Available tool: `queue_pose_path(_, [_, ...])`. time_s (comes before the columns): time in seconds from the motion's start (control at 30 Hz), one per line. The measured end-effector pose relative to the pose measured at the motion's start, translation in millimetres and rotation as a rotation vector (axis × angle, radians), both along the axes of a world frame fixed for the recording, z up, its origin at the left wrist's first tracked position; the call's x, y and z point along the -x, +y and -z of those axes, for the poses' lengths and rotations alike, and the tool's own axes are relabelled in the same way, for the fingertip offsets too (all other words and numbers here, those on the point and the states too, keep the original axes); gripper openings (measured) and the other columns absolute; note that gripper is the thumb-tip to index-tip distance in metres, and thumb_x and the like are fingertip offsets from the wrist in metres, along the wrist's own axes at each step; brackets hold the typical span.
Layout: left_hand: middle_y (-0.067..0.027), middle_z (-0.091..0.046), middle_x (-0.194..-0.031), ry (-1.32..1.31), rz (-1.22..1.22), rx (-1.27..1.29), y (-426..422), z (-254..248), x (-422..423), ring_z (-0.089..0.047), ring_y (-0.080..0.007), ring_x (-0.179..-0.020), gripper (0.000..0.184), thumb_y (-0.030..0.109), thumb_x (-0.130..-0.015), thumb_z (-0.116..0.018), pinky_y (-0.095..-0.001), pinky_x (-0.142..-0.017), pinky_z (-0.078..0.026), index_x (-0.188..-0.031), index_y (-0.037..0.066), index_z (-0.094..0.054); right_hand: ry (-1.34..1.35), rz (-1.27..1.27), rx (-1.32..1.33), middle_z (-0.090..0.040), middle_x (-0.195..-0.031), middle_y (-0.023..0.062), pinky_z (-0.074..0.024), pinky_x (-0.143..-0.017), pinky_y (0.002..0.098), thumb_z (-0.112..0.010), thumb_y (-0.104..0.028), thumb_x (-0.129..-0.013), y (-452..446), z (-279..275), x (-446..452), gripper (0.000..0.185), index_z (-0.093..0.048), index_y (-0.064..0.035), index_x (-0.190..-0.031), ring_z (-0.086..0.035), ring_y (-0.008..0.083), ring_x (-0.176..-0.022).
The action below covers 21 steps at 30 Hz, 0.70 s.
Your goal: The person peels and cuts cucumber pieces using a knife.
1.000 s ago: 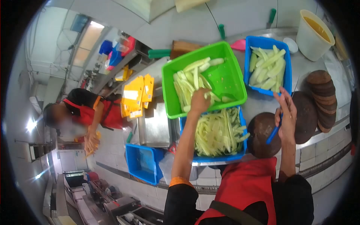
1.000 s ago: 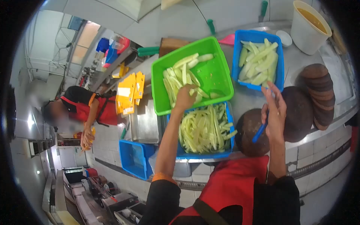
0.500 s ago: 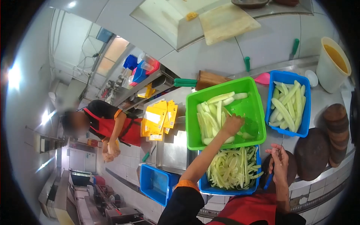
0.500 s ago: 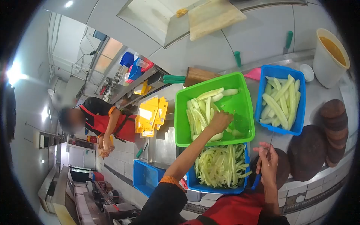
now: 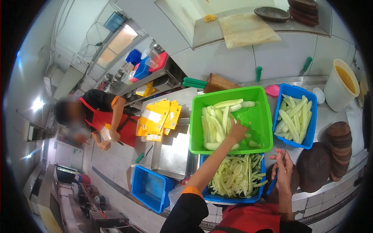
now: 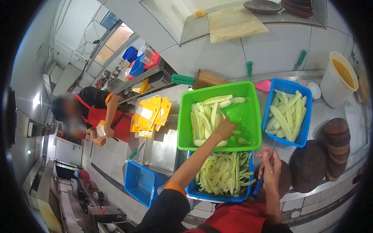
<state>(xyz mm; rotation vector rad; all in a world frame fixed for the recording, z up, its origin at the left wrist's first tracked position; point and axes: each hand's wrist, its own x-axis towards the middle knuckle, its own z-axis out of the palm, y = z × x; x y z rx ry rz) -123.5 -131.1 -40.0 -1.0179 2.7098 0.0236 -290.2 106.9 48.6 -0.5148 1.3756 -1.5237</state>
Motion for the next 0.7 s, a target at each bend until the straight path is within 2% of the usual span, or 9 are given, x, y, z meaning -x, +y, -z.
queue_pose_path(0.07, [-0.0076, -0.068, -0.104, 0.203, -0.033, -0.002, -2, -4, -3, -0.056, -0.0331, -0.115, 0.033, 0.035, -0.088, -0.073, -0.0624, -0.096, -0.035, -0.116, 0.017, -0.069, -0.022, -0.015, 0.009, -0.065, -0.093, 0.0124, -0.0354, -0.034, 0.0216, -0.047, -0.041, -0.104, 4, -4, -1, 0.044, -0.057, -0.0011, -0.12, -0.047, 0.0084, -0.045])
queue_pose_path(0.2, [-0.0089, -0.063, -0.088, 1.093, -0.263, -0.39, -8, -36, -2, -0.061, -0.022, -0.082, 0.022, 0.028, -0.102, -0.059, -0.0384, -0.082, -0.048, -0.105, 0.007, -0.057, -0.119, -0.079, 0.077, -0.065, -0.093, 0.0137, -0.0389, -0.039, 0.0264, -0.033, -0.046, -0.103, 11, 10, 0, 0.056, -0.058, 0.0004, -0.123, -0.049, 0.0121, -0.048])
queue_pose_path(0.23, [-0.0028, -0.053, -0.071, 1.326, -0.301, -0.395, -4, -50, 2, -0.048, -0.0123, -0.067, 0.021, 0.024, -0.103, -0.056, -0.0284, -0.06, -0.039, -0.093, 0.007, -0.049, -0.125, -0.079, 0.06, -0.065, -0.093, 0.0137, -0.0389, -0.039, 0.0264, -0.033, -0.046, -0.103, 11, 9, -1, 0.056, -0.058, 0.0004, -0.123, -0.049, 0.0121, -0.048])
queue_pose_path(0.3, [-0.0019, -0.056, -0.082, 1.668, -0.724, -0.856, 23, -101, 2, -0.049, -0.012, -0.069, 0.024, 0.033, -0.108, -0.045, -0.0305, -0.064, -0.043, -0.104, 0.01, -0.05, -0.102, -0.083, 0.083, -0.066, -0.093, 0.0114, -0.0392, -0.041, 0.0258, -0.038, -0.034, -0.103, 13, 9, -4, 0.046, -0.062, 0.0023, -0.117, -0.05, 0.0108, -0.048])
queue_pose_path(0.33, [-0.0015, -0.053, -0.085, 1.801, -0.761, -0.971, 32, -109, -1, -0.047, -0.0127, -0.068, 0.032, 0.038, -0.109, -0.041, -0.0309, -0.064, -0.043, -0.123, 0.011, -0.051, -0.086, -0.095, 0.065, -0.066, -0.092, 0.0097, -0.0392, -0.042, 0.0248, -0.042, -0.03, -0.104, 14, 7, -6, 0.041, -0.062, 0.002, -0.12, -0.049, 0.0095, -0.049])
queue_pose_path(0.37, [-0.0015, -0.053, -0.085, 1.806, -0.791, -0.975, 42, -113, -8, -0.047, -0.0127, -0.068, 0.032, 0.038, -0.109, -0.041, -0.0309, -0.064, -0.043, -0.123, 0.011, -0.051, -0.086, -0.108, 0.042, -0.066, -0.092, 0.0097, -0.0392, -0.042, 0.0248, -0.042, -0.03, -0.104, 14, 4, -9, 0.041, -0.062, 0.002, -0.12, -0.049, 0.0095, -0.049])
queue_pose_path(0.47, [0.0018, -0.045, -0.084, 2.117, -0.666, -1.374, 80, -114, -26, -0.042, -0.0113, -0.065, 0.052, 0.041, -0.108, -0.042, -0.0272, -0.061, -0.04, -0.152, 0.014, -0.035, 0.025, -0.134, 0.056, -0.065, -0.091, 0.0075, -0.039, -0.044, 0.0233, -0.047, -0.027, -0.105, 16, -5, -19, 0.037, -0.061, 0.0011, -0.124, -0.047, 0.0078, -0.051])
queue_pose_path(0.63, [0.0021, -0.047, -0.085, 2.192, -0.592, -1.412, 142, -114, -40, -0.041, -0.0078, -0.065, 0.046, 0.037, -0.11, -0.037, -0.023, -0.058, -0.037, -0.149, 0.013, -0.038, 0.184, -0.364, 0.055, -0.066, -0.09, 0.0026, -0.0427, -0.053, 0.0201, -0.061, -0.024, -0.1, 25, -26, -37, 0.038, -0.058, -0.0004, -0.13, -0.053, 0.0046, -0.065])
queue_pose_path(0.7, [0.0011, -0.049, -0.087, 2.366, -0.56, -1.513, 154, -113, -44, -0.041, -0.0082, -0.066, 0.045, 0.036, -0.11, -0.037, -0.0238, -0.058, -0.038, -0.148, 0.013, -0.039, 0.255, -0.426, 0.116, -0.068, -0.092, 0.0022, -0.0454, -0.061, 0.0192, -0.07, -0.017, -0.094, 28, -10, -54, 0.042, -0.057, -0.0006, -0.13, -0.057, 0.0041, -0.071])
